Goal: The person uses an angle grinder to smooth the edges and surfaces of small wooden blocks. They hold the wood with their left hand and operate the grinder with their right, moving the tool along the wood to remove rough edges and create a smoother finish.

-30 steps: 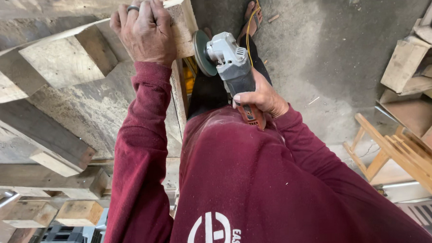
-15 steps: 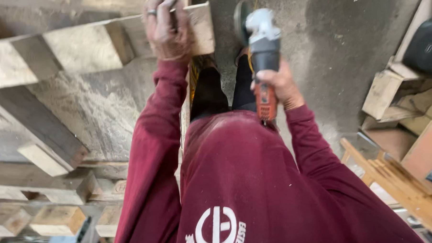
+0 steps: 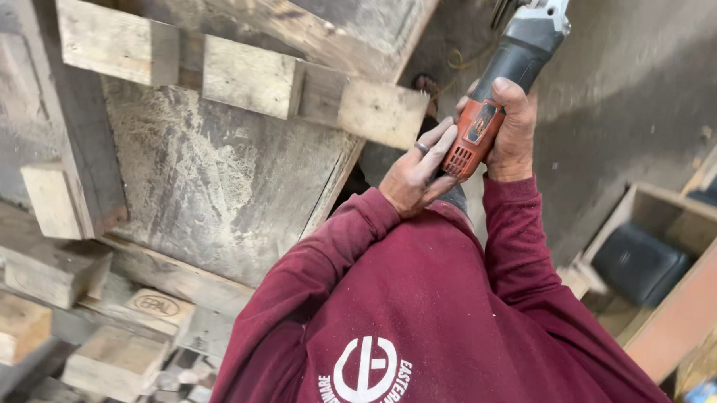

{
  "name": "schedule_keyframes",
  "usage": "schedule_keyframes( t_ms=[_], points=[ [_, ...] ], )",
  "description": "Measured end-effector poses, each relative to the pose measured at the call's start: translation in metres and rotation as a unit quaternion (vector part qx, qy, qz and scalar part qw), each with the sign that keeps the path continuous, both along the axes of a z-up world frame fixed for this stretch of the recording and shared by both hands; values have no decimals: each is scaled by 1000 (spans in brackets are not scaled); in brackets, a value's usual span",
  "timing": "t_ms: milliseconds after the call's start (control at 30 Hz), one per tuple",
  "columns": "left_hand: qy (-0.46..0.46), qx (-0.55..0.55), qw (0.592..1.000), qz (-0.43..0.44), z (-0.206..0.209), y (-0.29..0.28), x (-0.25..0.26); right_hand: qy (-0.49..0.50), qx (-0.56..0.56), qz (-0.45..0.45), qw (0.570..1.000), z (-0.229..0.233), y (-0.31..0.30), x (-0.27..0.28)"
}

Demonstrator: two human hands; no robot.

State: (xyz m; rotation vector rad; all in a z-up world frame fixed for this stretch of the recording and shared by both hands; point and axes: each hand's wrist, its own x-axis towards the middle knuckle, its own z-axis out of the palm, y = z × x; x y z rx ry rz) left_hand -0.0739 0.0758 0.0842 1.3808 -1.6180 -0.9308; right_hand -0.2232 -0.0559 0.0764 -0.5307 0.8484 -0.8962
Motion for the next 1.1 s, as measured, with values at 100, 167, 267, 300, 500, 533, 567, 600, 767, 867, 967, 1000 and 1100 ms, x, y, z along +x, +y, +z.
schedule_keyframes(
  t_ms=[100, 167, 267, 300, 500, 533, 567, 600, 767, 867, 967, 1000, 1100],
  points=[
    [-1, -11, 997, 73, -3, -25, -7, -21, -25, 54, 998, 6, -43, 16],
    [5, -11, 991, 135, 0, -44, -14, -13, -44, 96, 994, 13, -71, 28],
    [-16, -5, 978, 207, 6, -66, -25, -17, -65, 141, 988, 21, -104, 40],
    [-29, -1, 971, 236, 8, -73, -28, -23, -70, 162, 984, 23, -114, 47],
    [-146, -70, 897, 411, -5, -70, 4, -32, -90, 306, 947, 23, -148, 78],
    [-192, -2, 829, 526, -8, -67, 16, -21, -94, 327, 940, 23, -147, 84],
    [-232, 68, 740, 628, -8, -65, 28, -9, -99, 347, 933, 23, -147, 90],
    [-221, 100, 673, 699, -5, -62, 47, 4, -105, 362, 926, 24, -147, 96],
    [-4, 330, 534, 779, 19, -76, 139, 9, -113, 414, 903, 15, -132, 138],
    [28, 385, 539, 749, 24, -89, 163, 42, -129, 429, 893, 12, -120, 152],
    [36, 390, 558, 731, 17, -84, 173, 45, -125, 430, 893, 11, -104, 169],
    [48, 402, 558, 724, 12, -83, 172, 50, -112, 435, 892, 14, -99, 168],
    [-10, 415, 600, 684, -6, -63, 152, 69, -104, 445, 887, 14, -91, 174]
  ],
)
